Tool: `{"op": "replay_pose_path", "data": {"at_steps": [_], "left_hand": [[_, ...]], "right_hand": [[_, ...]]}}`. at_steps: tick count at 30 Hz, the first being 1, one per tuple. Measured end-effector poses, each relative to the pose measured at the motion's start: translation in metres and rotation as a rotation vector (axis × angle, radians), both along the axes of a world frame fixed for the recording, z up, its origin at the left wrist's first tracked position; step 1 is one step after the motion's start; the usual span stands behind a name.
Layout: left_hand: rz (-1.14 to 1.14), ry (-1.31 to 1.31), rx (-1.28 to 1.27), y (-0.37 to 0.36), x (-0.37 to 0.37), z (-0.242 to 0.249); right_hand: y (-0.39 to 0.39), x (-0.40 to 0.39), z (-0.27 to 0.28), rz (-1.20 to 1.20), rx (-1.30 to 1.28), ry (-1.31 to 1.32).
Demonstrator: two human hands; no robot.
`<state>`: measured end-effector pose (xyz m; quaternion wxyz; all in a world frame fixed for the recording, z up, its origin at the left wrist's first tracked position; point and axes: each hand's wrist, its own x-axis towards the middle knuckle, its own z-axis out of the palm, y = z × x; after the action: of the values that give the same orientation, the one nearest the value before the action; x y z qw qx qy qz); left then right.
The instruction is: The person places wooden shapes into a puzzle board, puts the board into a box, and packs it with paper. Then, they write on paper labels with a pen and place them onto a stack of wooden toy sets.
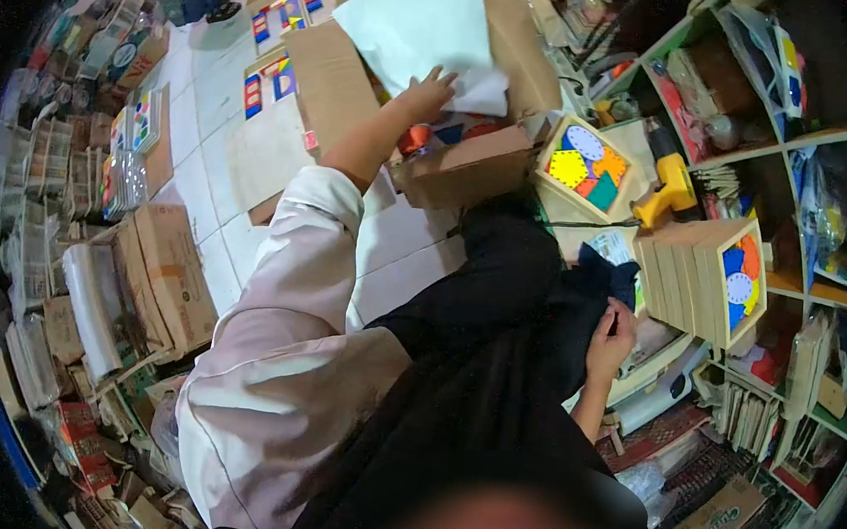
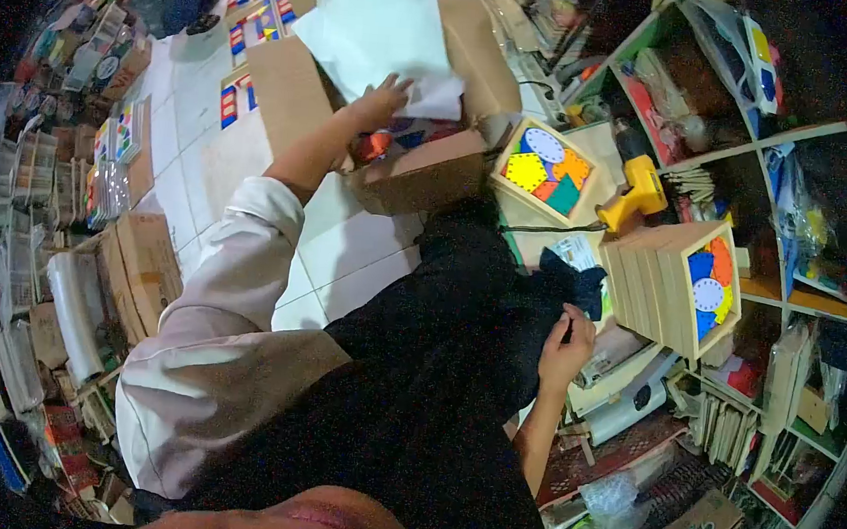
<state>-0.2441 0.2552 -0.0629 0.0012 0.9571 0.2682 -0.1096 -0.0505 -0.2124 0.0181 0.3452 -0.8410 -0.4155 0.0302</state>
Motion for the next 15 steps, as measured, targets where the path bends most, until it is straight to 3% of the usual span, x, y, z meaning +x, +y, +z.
{"op": "replay_pose_path", "data": {"at_steps": [3,5,7,13,15], "left_hand": [[0.011,0.085,-0.106,0.001,-0.001,-0.054],[-0.062,0.214,-0.220,0.013,-0.003,-0.103],[-0.157,0.261,-0.192,0.016,0.005,-0.121],[-0.292,0.061,-0.450,0.023,-0.003,-0.162],[-0.083,-0.011,-0.406,0.024,-0.016,-0.172]], "right_hand": [[-0.006,0.002,0.004,-0.037,-0.037,-0.014],[-0.009,0.005,0.002,-0.055,-0.020,0.040],[-0.010,0.008,0.004,-0.097,-0.061,0.083],[-0.010,0.009,0.002,-0.091,-0.084,0.075],[-0.010,0.007,0.005,-0.090,-0.081,0.067]]}}
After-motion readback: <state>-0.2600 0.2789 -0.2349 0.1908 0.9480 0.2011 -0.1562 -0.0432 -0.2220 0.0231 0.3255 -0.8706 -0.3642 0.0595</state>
